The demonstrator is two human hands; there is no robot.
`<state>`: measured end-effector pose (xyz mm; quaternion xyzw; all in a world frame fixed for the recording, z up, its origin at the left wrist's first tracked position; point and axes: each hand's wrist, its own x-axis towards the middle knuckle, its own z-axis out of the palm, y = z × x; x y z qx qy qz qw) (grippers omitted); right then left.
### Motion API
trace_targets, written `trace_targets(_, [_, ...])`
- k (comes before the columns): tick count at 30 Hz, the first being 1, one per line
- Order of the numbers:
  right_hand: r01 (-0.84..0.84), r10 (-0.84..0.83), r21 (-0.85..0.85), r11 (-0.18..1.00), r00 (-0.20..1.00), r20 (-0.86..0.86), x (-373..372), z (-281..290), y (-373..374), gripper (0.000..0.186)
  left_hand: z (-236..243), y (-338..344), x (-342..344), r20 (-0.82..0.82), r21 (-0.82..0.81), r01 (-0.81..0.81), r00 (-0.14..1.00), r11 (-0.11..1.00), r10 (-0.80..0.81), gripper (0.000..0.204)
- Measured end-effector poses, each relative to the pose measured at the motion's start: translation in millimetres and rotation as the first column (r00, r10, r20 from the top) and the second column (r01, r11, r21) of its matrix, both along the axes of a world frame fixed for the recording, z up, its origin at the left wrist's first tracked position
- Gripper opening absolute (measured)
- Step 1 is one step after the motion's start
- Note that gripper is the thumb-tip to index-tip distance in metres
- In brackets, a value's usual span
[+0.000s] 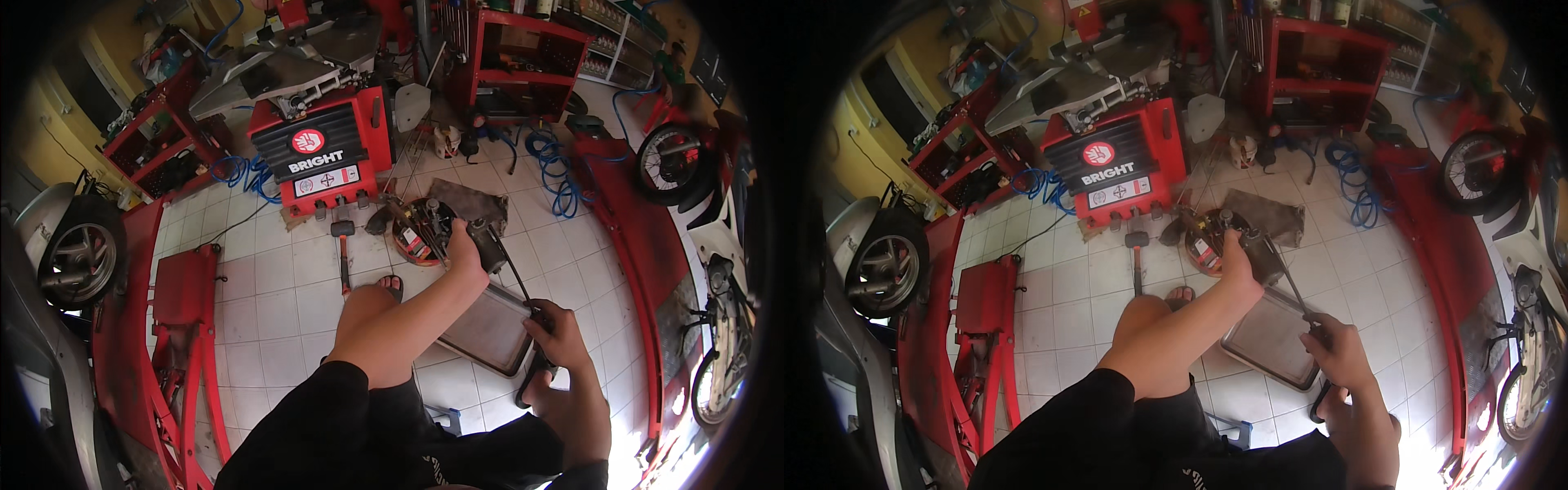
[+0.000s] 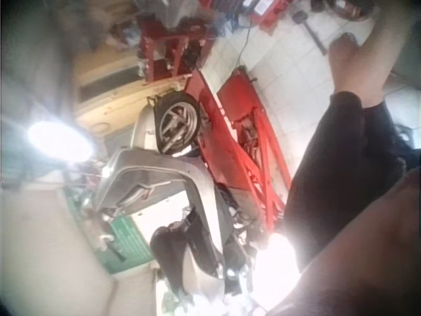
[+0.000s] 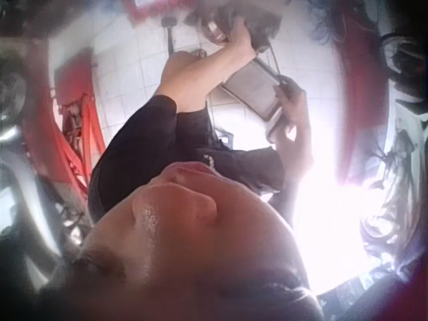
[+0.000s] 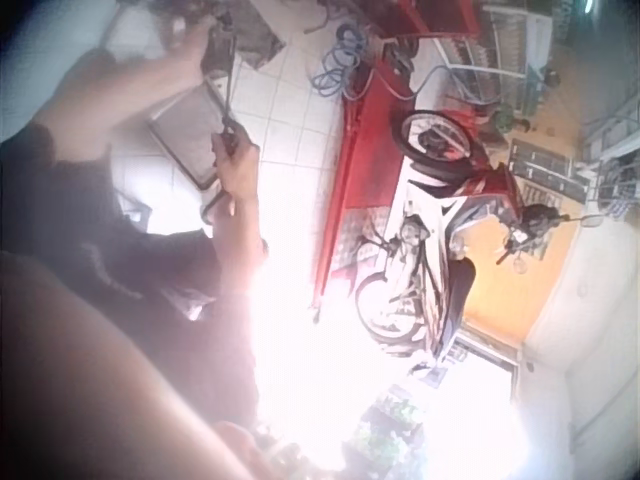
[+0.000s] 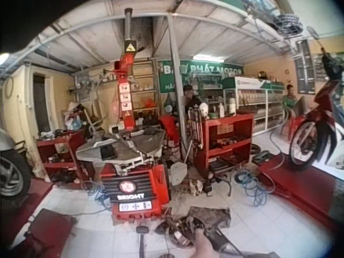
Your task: The person sits on a low stool in a workshop, using a screwdriver to disassemble a cylindrical mechanical part. They remove screws and internal components, placing them into a metal tray on the floor. The person continues to manipulate the part and its contents with the tool.
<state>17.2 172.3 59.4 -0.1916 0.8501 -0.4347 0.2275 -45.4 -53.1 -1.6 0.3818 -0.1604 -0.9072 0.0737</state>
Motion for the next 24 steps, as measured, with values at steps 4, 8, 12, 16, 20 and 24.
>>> trace_targets(4, [-0.038, 0.045, 0.121, 0.992, 0.998, -0.054, 0, 4, -7, 0.028, 18, -8, 12, -0.009, 0.036, -0.01, 1.0, 0.999, 0.01, 0.027])
trace_targets(8, [-0.034, 0.044, 0.108, 0.994, 0.995, -0.09, -2, 1, -14, 0.026, 12, -21, 18, -0.046, 0.049, -0.005, 0.999, 0.999, 0.007, 0.029])
trace_targets(12, [-0.021, 0.034, 0.085, 0.996, 0.987, -0.157, -1, 5, -24, 0.021, 19, -30, 18, -0.063, 0.081, -0.08, 0.994, 0.993, 0.086, 0.029])
trace_targets(16, [0.063, -0.026, 0.152, 0.986, 0.971, -0.236, 3, 34, -24, 0.02, 27, -52, 16, -0.08, 0.083, -0.156, 0.983, 0.984, 0.163, 0.032])
trace_targets(20, [-0.097, 0.122, 0.074, 0.993, 0.804, -0.582, -14, 63, -77, 0.021, 24, -72, 10, -0.106, 0.125, -0.244, 0.961, 0.962, 0.257, 0.032])
trace_targets(24, [-0.545, 0.474, 0.189, 0.817, 0.447, -0.758, -45, 112, -256, 0.026, -32, -89, 6, -0.347, 0.1, -0.305, 0.881, 0.947, 0.321, 0.035])
